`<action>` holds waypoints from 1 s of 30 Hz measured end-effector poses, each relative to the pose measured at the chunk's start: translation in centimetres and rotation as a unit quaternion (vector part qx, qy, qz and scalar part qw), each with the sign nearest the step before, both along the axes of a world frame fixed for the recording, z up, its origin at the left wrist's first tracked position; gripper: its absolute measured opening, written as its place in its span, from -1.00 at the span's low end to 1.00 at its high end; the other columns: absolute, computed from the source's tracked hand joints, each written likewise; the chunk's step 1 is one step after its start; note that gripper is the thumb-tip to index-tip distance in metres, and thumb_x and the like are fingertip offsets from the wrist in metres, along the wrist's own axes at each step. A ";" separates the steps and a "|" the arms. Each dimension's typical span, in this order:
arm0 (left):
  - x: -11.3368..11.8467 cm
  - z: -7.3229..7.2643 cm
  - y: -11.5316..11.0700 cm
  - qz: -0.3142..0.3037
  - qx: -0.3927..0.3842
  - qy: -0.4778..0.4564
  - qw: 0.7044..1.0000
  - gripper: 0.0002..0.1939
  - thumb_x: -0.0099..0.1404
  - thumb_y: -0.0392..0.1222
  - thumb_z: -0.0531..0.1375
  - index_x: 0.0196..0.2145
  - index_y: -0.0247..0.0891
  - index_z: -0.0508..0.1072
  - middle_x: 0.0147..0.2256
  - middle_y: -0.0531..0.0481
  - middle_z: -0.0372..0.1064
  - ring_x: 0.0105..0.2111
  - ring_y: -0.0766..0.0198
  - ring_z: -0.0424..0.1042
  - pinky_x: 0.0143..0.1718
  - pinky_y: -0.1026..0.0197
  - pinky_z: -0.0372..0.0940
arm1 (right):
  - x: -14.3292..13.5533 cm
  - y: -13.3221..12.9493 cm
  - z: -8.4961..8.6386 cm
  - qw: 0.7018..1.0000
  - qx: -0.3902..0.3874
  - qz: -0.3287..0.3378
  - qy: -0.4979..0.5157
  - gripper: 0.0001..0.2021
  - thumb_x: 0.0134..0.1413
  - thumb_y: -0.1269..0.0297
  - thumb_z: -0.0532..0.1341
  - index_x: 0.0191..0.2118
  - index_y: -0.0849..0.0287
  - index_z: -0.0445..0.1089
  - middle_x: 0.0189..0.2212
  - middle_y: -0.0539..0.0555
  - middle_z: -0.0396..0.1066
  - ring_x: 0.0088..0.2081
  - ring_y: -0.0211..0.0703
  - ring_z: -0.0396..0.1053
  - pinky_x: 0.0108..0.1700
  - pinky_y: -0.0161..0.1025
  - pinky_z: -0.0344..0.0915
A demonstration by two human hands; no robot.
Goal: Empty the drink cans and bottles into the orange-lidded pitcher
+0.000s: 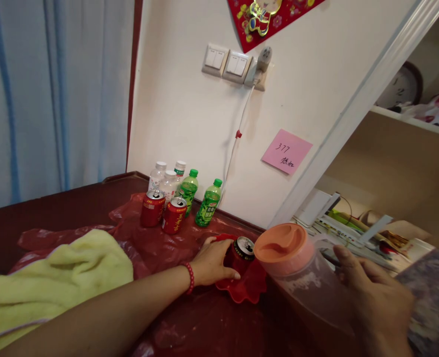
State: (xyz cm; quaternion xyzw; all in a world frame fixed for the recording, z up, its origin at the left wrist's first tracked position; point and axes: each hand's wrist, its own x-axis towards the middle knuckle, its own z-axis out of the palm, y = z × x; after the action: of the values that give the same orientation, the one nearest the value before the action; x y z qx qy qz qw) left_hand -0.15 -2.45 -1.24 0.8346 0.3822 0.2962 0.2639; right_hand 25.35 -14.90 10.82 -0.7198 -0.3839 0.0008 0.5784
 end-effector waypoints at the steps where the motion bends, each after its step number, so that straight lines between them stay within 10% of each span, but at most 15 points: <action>1: 0.0 0.0 0.0 -0.001 0.002 0.000 1.000 -0.19 0.10 0.15 0.55 0.25 -0.07 0.45 0.25 -0.17 0.53 0.27 -0.23 0.46 0.45 -0.24 0.07 | 0.0 0.0 0.0 1.000 0.001 0.001 -0.003 -0.43 0.00 -0.36 0.35 -0.35 0.15 0.51 -0.57 -0.04 0.28 -0.37 -0.13 0.18 -0.41 -0.26 0.08; 30: 0.0 0.0 0.0 0.001 0.000 0.004 1.000 -0.15 0.09 0.16 0.55 0.26 -0.08 0.44 0.25 -0.18 0.52 0.27 -0.25 0.46 0.45 -0.25 0.06 | 0.0 0.0 0.0 1.000 -0.007 0.002 -0.020 -0.44 0.02 -0.37 0.33 -0.42 0.13 0.48 -0.57 -0.04 0.26 -0.37 -0.13 0.16 -0.38 -0.22 0.07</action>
State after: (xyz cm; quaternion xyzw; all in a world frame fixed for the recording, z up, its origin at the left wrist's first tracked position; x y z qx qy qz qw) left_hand -0.19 -2.41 -1.29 0.8352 0.3844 0.2930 0.2623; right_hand 25.32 -14.92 10.82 -0.7228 -0.3968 -0.0099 0.5657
